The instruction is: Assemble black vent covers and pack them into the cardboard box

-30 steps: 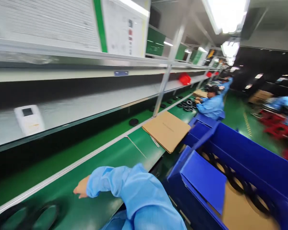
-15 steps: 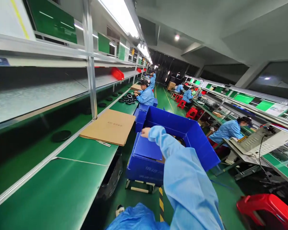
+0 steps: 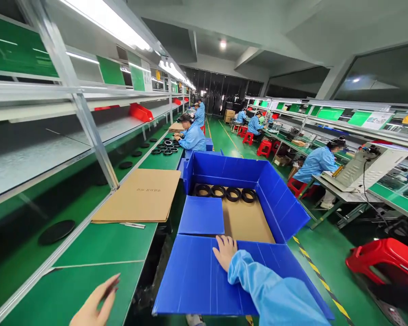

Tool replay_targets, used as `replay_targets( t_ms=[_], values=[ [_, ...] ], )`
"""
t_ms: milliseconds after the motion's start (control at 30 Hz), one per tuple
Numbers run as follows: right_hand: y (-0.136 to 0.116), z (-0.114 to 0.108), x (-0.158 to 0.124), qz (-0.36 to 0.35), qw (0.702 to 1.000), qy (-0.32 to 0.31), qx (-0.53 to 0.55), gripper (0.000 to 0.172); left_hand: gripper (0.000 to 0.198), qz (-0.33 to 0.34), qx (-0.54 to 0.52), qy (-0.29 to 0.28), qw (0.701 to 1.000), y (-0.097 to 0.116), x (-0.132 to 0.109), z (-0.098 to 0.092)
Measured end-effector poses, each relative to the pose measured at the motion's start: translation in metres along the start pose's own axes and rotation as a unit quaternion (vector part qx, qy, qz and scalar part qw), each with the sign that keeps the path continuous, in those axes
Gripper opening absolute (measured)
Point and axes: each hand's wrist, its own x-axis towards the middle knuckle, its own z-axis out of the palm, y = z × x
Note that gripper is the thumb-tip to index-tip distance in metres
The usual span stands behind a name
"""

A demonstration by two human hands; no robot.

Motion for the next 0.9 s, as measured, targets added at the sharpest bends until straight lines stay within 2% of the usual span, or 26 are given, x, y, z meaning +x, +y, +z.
replay_targets(
  t_ms=[33, 100, 167, 233, 300, 367, 467, 567, 667, 700, 767, 833, 900],
  values=[
    [-0.001, 0.009, -0.004, 0.000, 1.000, 0.016, -0.001, 0.047, 0.036, 0.073, 0.005, -0.014, 0.997, 0.030, 0.028, 0.012],
    [-0.002, 0.029, -0.011, -0.005, 0.997, 0.070, -0.012, 0.051, 0.037, 0.209, -0.007, -0.070, 0.975, 0.093, 0.070, 0.050],
    [-0.002, 0.053, -0.015, -0.007, 0.991, 0.133, -0.032, 0.054, 0.042, 0.321, 0.005, -0.145, 0.936, 0.149, 0.091, 0.102],
    [-0.001, 0.077, -0.016, -0.003, 0.983, 0.179, -0.049, 0.051, 0.050, 0.401, 0.049, -0.235, 0.884, 0.192, 0.095, 0.156],
    [0.001, 0.099, -0.015, -0.002, 0.975, 0.217, -0.055, 0.044, 0.056, 0.454, 0.102, -0.299, 0.833, 0.219, 0.092, 0.206],
    [0.004, 0.116, -0.012, -0.003, 0.968, 0.246, -0.051, 0.037, 0.055, 0.486, 0.140, -0.323, 0.800, 0.232, 0.092, 0.244],
    [0.006, 0.130, -0.011, -0.008, 0.963, 0.268, -0.034, 0.034, 0.046, 0.509, 0.167, -0.325, 0.780, 0.238, 0.105, 0.276],
    [0.007, 0.135, -0.012, -0.002, 0.962, 0.274, -0.017, 0.034, 0.035, 0.530, 0.187, -0.330, 0.758, 0.244, 0.124, 0.285],
    [0.006, 0.133, -0.014, 0.004, 0.962, 0.274, -0.010, 0.037, 0.036, 0.545, 0.203, -0.327, 0.745, 0.256, 0.136, 0.272],
    [0.005, 0.132, -0.014, 0.003, 0.962, 0.273, -0.007, 0.039, 0.036, 0.545, 0.202, -0.313, 0.751, 0.260, 0.139, 0.263],
    [0.004, 0.127, -0.015, 0.001, 0.964, 0.267, 0.001, 0.044, 0.028, 0.538, 0.175, -0.258, 0.783, 0.265, 0.146, 0.234],
    [0.003, 0.121, -0.016, -0.004, 0.965, 0.261, 0.012, 0.052, 0.021, 0.520, 0.118, -0.182, 0.827, 0.263, 0.155, 0.195],
    [0.002, 0.116, -0.016, -0.010, 0.963, 0.267, 0.023, 0.061, 0.025, 0.482, 0.046, -0.105, 0.869, 0.253, 0.166, 0.153]
  ],
)
